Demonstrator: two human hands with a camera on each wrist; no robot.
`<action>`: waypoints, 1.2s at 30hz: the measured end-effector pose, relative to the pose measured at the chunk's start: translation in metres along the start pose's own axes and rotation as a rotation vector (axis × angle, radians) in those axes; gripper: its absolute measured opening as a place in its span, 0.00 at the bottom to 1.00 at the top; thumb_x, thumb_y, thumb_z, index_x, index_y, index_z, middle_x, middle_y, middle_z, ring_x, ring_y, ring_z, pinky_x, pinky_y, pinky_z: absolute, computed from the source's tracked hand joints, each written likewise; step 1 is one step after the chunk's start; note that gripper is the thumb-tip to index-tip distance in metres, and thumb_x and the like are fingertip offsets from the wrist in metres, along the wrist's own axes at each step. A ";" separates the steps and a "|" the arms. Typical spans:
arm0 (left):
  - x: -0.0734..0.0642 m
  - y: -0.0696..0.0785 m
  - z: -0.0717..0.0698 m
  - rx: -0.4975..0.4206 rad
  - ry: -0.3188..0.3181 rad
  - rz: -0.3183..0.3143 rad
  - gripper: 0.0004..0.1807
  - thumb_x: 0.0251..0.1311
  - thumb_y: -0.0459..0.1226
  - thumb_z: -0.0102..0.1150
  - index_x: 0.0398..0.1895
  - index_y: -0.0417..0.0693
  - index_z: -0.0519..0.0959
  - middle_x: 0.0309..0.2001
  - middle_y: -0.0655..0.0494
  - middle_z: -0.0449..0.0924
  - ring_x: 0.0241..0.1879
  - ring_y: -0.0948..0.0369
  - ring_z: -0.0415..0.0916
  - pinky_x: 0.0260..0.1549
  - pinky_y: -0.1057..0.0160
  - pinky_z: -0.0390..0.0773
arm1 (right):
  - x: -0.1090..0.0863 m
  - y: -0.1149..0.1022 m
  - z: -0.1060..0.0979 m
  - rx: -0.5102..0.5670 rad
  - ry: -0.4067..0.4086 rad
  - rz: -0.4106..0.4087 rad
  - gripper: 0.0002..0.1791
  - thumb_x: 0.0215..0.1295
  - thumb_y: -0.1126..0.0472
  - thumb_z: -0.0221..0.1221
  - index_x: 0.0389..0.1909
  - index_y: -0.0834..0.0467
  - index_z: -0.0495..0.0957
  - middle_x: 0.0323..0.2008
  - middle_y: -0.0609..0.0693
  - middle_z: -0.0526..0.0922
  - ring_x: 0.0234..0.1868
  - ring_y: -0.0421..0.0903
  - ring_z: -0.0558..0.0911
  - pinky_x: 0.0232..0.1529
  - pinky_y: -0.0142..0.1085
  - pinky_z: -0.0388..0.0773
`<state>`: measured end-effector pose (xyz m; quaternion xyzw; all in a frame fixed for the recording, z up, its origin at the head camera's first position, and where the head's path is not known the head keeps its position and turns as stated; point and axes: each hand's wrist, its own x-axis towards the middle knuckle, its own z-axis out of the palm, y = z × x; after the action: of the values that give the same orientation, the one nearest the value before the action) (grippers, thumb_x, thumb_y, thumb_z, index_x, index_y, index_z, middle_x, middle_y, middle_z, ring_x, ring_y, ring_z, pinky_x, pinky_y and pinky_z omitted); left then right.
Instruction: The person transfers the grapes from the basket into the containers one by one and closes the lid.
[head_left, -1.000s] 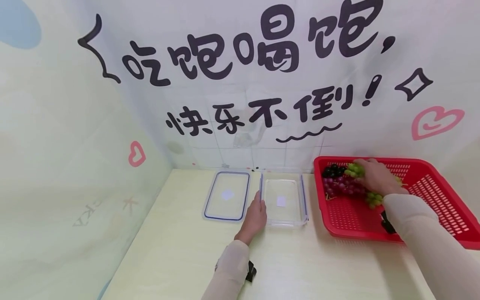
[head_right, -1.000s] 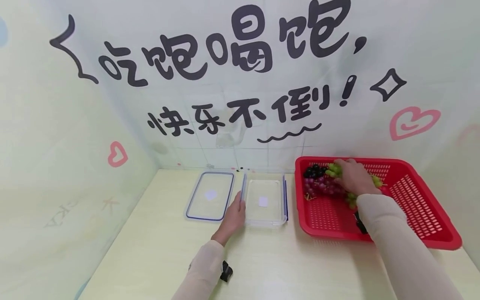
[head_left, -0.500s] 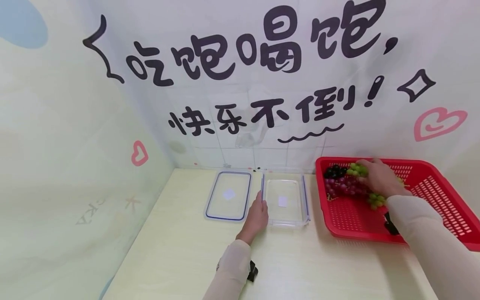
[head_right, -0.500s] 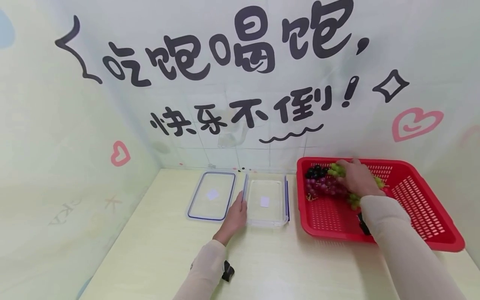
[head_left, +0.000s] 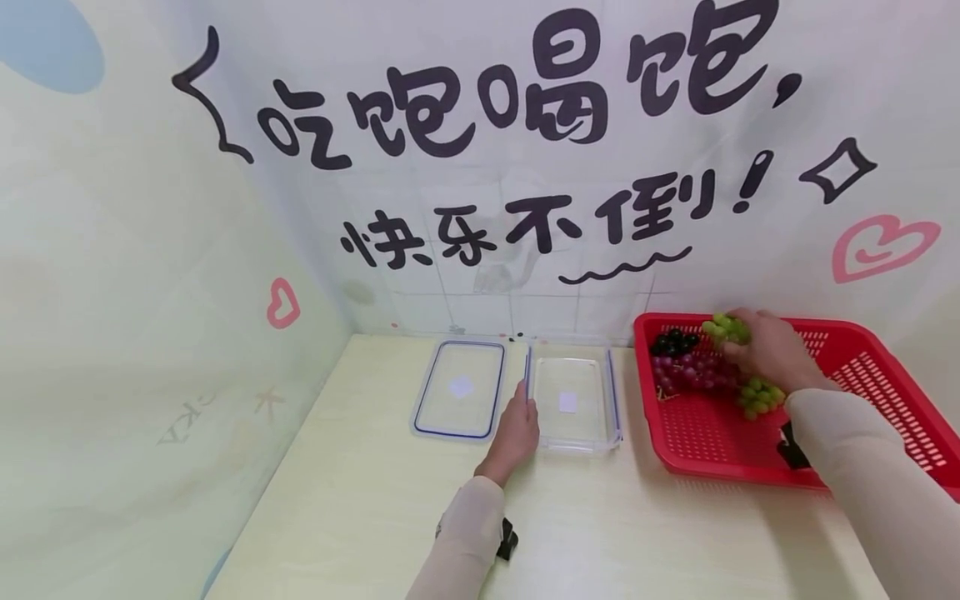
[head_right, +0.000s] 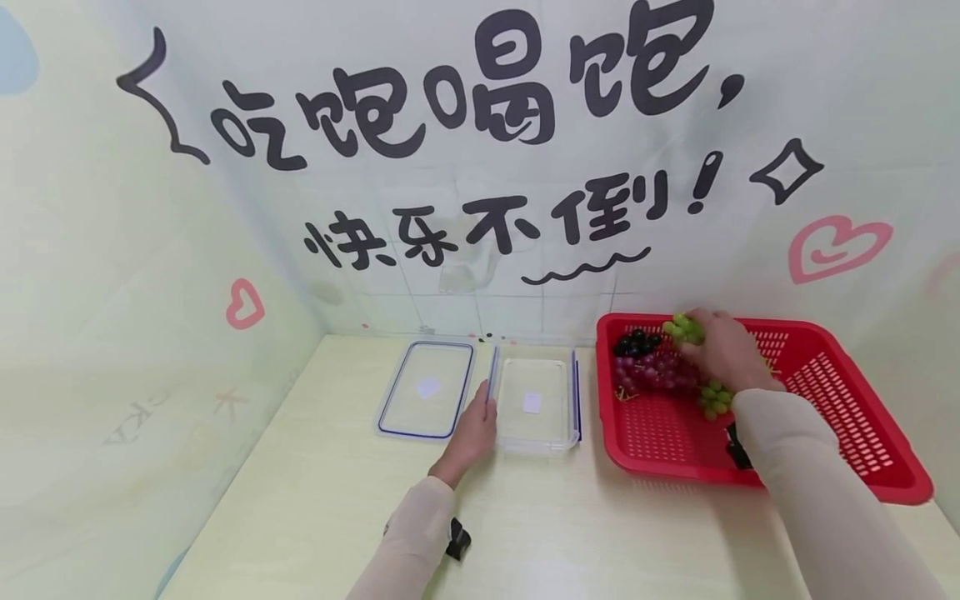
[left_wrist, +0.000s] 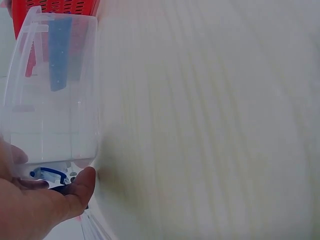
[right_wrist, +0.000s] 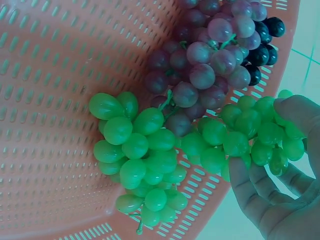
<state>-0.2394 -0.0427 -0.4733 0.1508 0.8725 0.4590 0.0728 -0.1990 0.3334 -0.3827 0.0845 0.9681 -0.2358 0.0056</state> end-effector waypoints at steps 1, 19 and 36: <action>0.000 0.000 0.000 0.001 0.000 0.000 0.26 0.77 0.32 0.34 0.75 0.33 0.52 0.57 0.31 0.75 0.62 0.40 0.72 0.65 0.42 0.70 | 0.000 0.000 -0.001 0.003 0.006 -0.003 0.39 0.63 0.53 0.65 0.69 0.66 0.61 0.58 0.74 0.66 0.53 0.72 0.68 0.53 0.71 0.72; 0.001 -0.002 0.000 0.018 0.004 -0.012 0.26 0.77 0.33 0.34 0.75 0.33 0.52 0.57 0.31 0.74 0.62 0.39 0.71 0.65 0.42 0.69 | -0.002 -0.002 -0.006 0.060 0.048 -0.025 0.34 0.68 0.56 0.61 0.65 0.74 0.62 0.57 0.77 0.69 0.54 0.72 0.69 0.56 0.70 0.70; 0.002 0.000 0.002 0.016 -0.016 -0.038 0.27 0.78 0.34 0.32 0.76 0.33 0.49 0.64 0.30 0.69 0.67 0.40 0.66 0.68 0.44 0.66 | -0.004 -0.014 -0.009 0.110 0.112 -0.035 0.35 0.69 0.53 0.60 0.65 0.73 0.62 0.56 0.75 0.70 0.50 0.69 0.72 0.51 0.66 0.75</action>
<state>-0.2410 -0.0409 -0.4744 0.1382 0.8783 0.4492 0.0873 -0.1972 0.3246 -0.3677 0.0808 0.9539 -0.2834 -0.0573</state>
